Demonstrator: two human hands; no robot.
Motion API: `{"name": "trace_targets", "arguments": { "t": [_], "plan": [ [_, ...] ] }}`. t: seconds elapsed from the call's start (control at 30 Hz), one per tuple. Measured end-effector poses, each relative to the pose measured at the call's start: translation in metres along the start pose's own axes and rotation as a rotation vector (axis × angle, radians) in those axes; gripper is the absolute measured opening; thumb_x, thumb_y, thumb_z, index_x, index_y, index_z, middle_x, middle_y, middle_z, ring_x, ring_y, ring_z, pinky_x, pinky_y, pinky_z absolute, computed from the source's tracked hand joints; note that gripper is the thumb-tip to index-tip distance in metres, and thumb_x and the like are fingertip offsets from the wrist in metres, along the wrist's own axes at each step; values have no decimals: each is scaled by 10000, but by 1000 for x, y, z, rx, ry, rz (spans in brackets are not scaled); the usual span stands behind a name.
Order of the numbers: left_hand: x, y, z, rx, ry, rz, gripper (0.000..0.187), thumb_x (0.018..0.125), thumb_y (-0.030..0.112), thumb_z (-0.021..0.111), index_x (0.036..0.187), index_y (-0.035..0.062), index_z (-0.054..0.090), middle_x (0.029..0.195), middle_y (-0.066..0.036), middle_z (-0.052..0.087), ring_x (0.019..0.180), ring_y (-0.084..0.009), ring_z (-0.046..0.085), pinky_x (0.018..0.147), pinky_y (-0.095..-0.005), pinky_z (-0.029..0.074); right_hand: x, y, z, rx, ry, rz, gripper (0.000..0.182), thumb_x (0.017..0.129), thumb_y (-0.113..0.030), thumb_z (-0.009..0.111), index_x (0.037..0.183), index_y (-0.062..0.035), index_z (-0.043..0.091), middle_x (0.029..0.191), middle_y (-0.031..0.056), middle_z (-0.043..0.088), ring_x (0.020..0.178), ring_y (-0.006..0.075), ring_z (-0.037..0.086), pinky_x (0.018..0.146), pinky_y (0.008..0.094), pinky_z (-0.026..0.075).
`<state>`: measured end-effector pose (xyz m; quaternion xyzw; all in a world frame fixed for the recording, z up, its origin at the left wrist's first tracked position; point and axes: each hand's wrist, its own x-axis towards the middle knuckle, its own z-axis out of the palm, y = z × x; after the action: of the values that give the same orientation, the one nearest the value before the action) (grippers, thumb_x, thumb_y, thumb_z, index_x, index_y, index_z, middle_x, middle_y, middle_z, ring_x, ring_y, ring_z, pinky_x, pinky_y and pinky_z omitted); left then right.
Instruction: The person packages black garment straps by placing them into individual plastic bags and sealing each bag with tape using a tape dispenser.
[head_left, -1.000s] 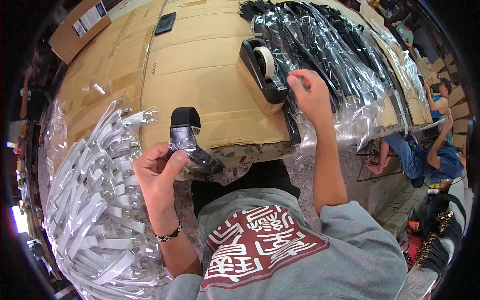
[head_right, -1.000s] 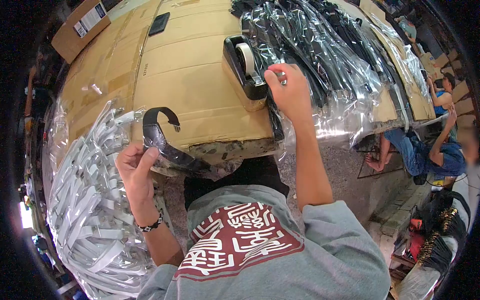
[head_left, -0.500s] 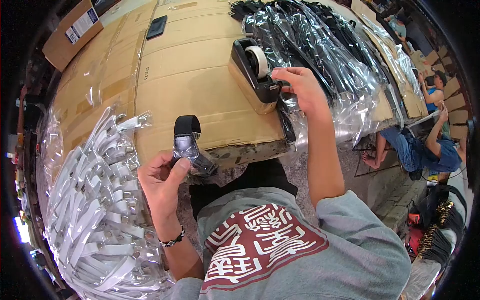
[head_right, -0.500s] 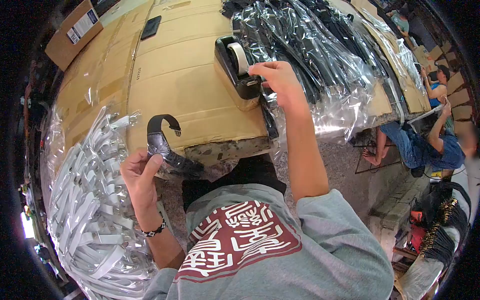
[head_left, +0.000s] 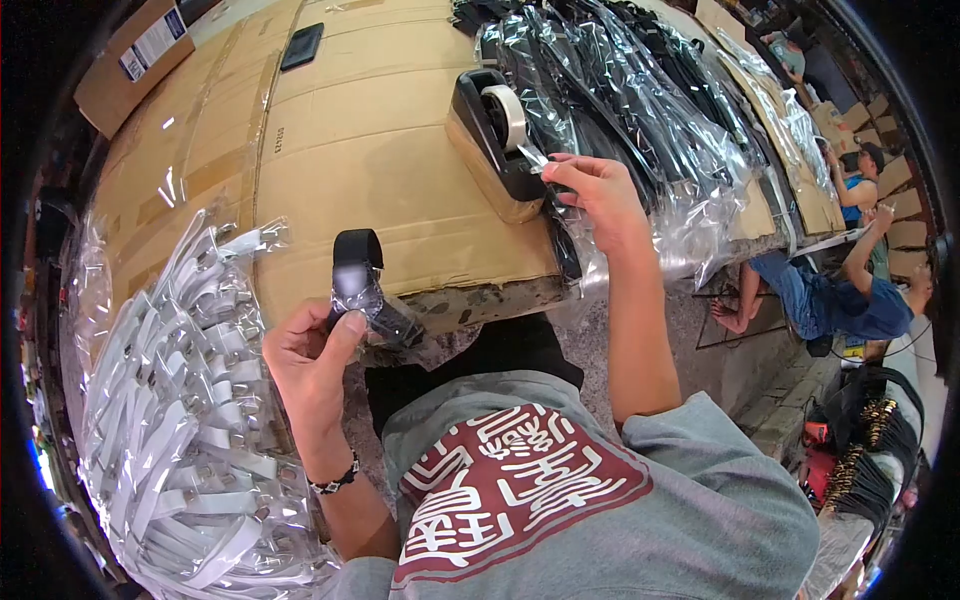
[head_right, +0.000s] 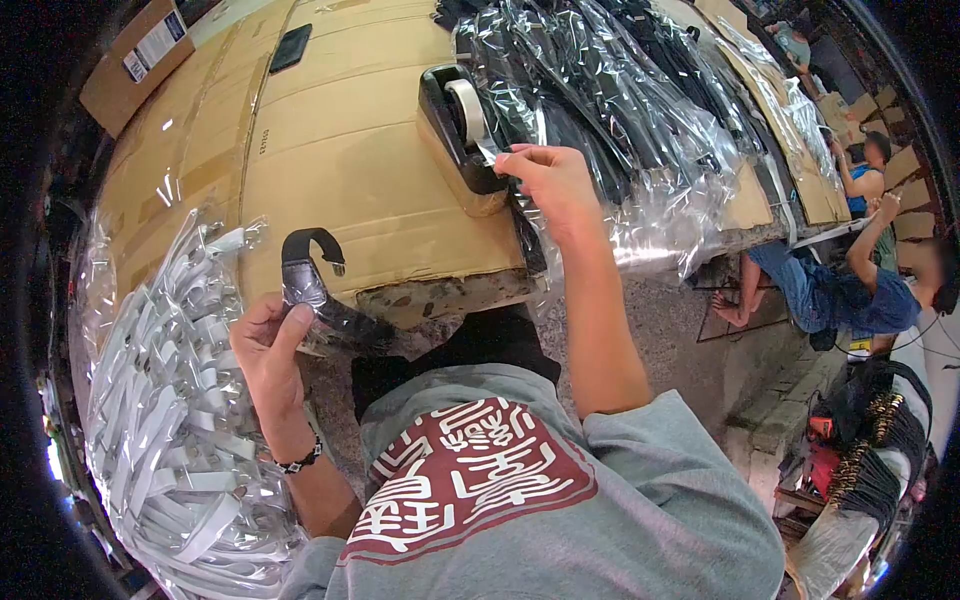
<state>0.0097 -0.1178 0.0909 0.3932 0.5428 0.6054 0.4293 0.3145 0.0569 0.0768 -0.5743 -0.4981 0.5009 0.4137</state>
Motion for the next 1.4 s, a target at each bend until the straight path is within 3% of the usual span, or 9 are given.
{"name": "trace_targets", "arguments": {
  "t": [0.37,0.67,0.77,0.87,1.03,1.07,1.23,1.4],
  "plan": [
    [2,0,7,14,4,-20,114,835,30,761,909,-37,704,763,10,648,647,-38,539,590,-193,403,-3,12,4,52,43,7,282,773,-246,847,915,-14,773,1198,107,652,923,126,621,778,283,460],
    [3,2,12,18,-31,-23,115,845,55,753,894,-34,699,756,-1,650,642,-35,535,576,-190,379,-5,26,9,-30,97,-167,277,800,-231,821,854,32,752,1162,119,653,863,142,610,771,280,452],
    [4,2,14,31,-37,-38,108,849,52,748,893,-32,697,756,0,649,643,-35,534,577,-188,376,-11,22,16,-253,199,-334,240,818,-200,768,857,35,747,1097,163,685,1051,244,636,919,347,464],
    [4,1,17,32,-47,-33,104,852,48,744,893,-33,695,759,-3,653,658,-44,548,600,-193,400,-7,35,17,-396,247,-384,228,813,-205,748,866,17,748,1112,175,673,1061,276,636,946,373,459],
    [4,5,21,5,-64,-12,104,859,48,741,885,-39,690,773,-17,672,694,-65,588,637,-210,444,-23,18,3,-325,217,-443,207,830,-199,744,913,-10,745,1044,124,688,924,210,656,751,306,505],
    [4,7,22,14,-69,-20,105,860,50,741,881,-39,690,777,-20,676,697,-65,592,637,-211,447,-27,13,1,-272,197,-470,188,860,-177,744,958,-16,739,1015,84,694,900,158,648,739,288,497],
    [10,9,24,25,-106,-61,114,864,63,743,879,-42,700,778,-29,690,698,-61,596,633,-209,452,-66,-51,10,111,-105,-426,95,910,-52,713,981,10,723,889,60,704,800,108,650,735,238,509],
    [12,14,35,10,-145,-51,112,867,72,732,881,-37,710,769,-33,695,694,-61,598,635,-211,455,-79,-87,19,-13,-331,-623,146,899,-2,707,1042,21,726,867,57,707,768,100,652,698,214,513]
  ]
}}
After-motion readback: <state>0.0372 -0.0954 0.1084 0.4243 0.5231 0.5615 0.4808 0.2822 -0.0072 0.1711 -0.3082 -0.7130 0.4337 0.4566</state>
